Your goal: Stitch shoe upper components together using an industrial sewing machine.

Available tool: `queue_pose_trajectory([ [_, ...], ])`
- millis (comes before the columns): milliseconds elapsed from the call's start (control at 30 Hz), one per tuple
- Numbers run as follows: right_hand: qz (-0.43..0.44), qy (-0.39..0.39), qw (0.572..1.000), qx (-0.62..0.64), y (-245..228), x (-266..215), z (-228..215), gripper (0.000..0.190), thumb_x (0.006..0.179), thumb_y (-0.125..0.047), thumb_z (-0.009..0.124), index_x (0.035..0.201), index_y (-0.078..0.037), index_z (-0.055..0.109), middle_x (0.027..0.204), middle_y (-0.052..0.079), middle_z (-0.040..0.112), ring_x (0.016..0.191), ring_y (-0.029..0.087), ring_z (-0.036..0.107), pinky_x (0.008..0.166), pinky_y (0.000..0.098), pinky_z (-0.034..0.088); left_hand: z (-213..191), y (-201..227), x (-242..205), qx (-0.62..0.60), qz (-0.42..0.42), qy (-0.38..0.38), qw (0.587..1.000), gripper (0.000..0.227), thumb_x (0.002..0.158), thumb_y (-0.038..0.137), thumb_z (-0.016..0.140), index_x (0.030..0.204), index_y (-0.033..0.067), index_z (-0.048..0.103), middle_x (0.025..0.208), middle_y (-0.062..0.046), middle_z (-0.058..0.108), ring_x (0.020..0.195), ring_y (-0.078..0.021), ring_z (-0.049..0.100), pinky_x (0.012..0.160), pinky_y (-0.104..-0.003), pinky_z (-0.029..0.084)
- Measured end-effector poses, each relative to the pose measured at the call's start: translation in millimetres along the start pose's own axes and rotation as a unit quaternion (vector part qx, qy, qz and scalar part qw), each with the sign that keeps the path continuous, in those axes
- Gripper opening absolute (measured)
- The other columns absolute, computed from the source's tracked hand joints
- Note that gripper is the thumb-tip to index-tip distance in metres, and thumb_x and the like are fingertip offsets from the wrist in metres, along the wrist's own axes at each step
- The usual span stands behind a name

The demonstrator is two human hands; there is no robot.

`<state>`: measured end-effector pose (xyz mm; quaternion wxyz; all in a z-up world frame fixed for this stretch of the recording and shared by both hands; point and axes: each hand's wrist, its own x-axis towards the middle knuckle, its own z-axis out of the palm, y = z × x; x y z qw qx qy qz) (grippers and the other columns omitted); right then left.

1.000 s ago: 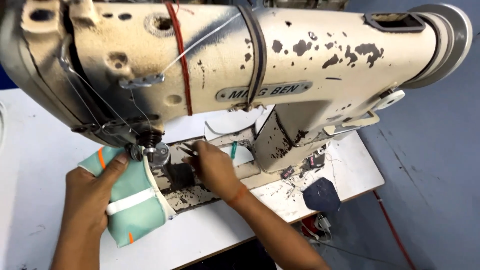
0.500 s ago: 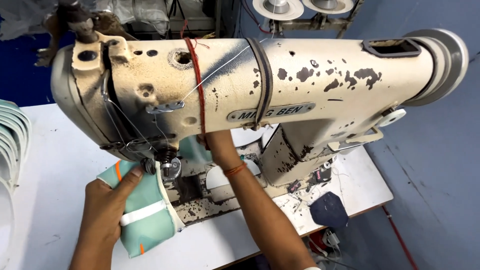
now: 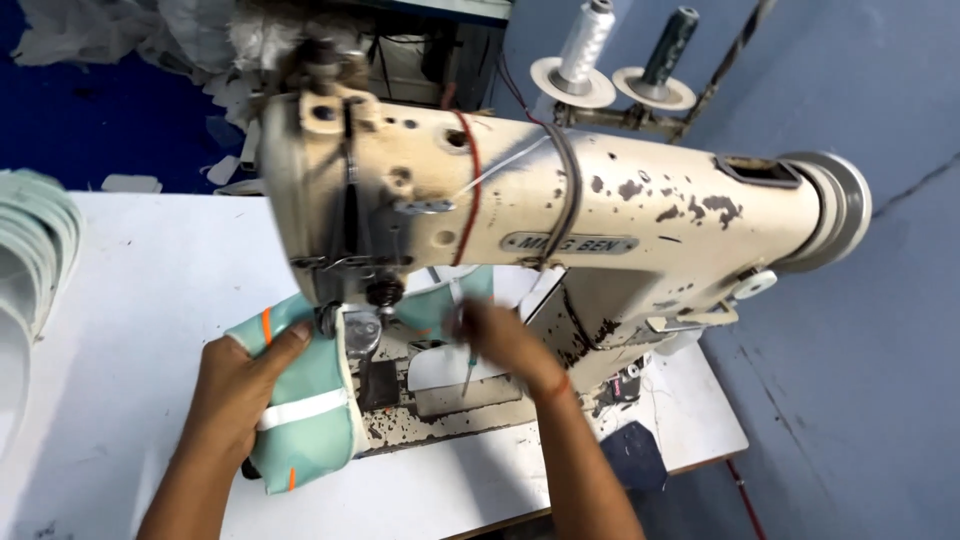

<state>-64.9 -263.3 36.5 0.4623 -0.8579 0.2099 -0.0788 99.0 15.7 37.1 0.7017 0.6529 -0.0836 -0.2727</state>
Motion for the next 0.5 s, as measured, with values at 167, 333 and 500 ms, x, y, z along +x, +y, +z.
queue_pose_trajectory([
  [167, 0.011, -0.241, 0.911, -0.334, 16.8, -31.0, 34.2, 0.021, 0.096, -0.021, 0.068, 0.111, -0.006, 0.069, 0.098, 0.010, 0.074, 0.089, 0.026, 0.070, 0.079, 0.0401, 0.056, -1.4, 0.3, -0.2, -0.008, 0.023, -0.012, 1.000, 0.035, 0.084, 0.024, 0.078, 0.107, -0.0035, 0.076, 0.091, -0.014, 0.078, 0.078, -0.0193, 0.073, 0.070, -0.036, 0.057],
  [333, -0.043, 0.109, 0.969, -0.216, -36.9, -4.1, 24.7, 0.037, 0.089, -0.019, 0.069, 0.121, -0.002, 0.061, 0.121, 0.016, 0.065, 0.080, 0.030, 0.074, 0.075, 0.0401, 0.060, -1.9, -0.1, 0.2, 0.006, 0.014, -0.028, 0.999, 0.036, 0.085, 0.026, 0.079, 0.102, -0.0051, 0.076, 0.087, -0.014, 0.078, 0.074, -0.0188, 0.071, 0.066, -0.036, 0.057],
  [500, -0.155, 0.103, 0.899, -0.396, 16.7, 70.7, 27.5, 0.050, 0.073, -0.016, 0.086, 0.115, 0.003, 0.065, 0.118, 0.025, 0.065, 0.095, 0.041, 0.068, 0.080, 0.0495, 0.056, 1.8, 18.6, -7.9, 0.002, 0.023, -0.040, 0.999, 0.028, 0.084, 0.026, 0.076, 0.097, 0.0004, 0.076, 0.081, -0.010, 0.077, 0.069, -0.0152, 0.071, 0.062, -0.035, 0.056],
])
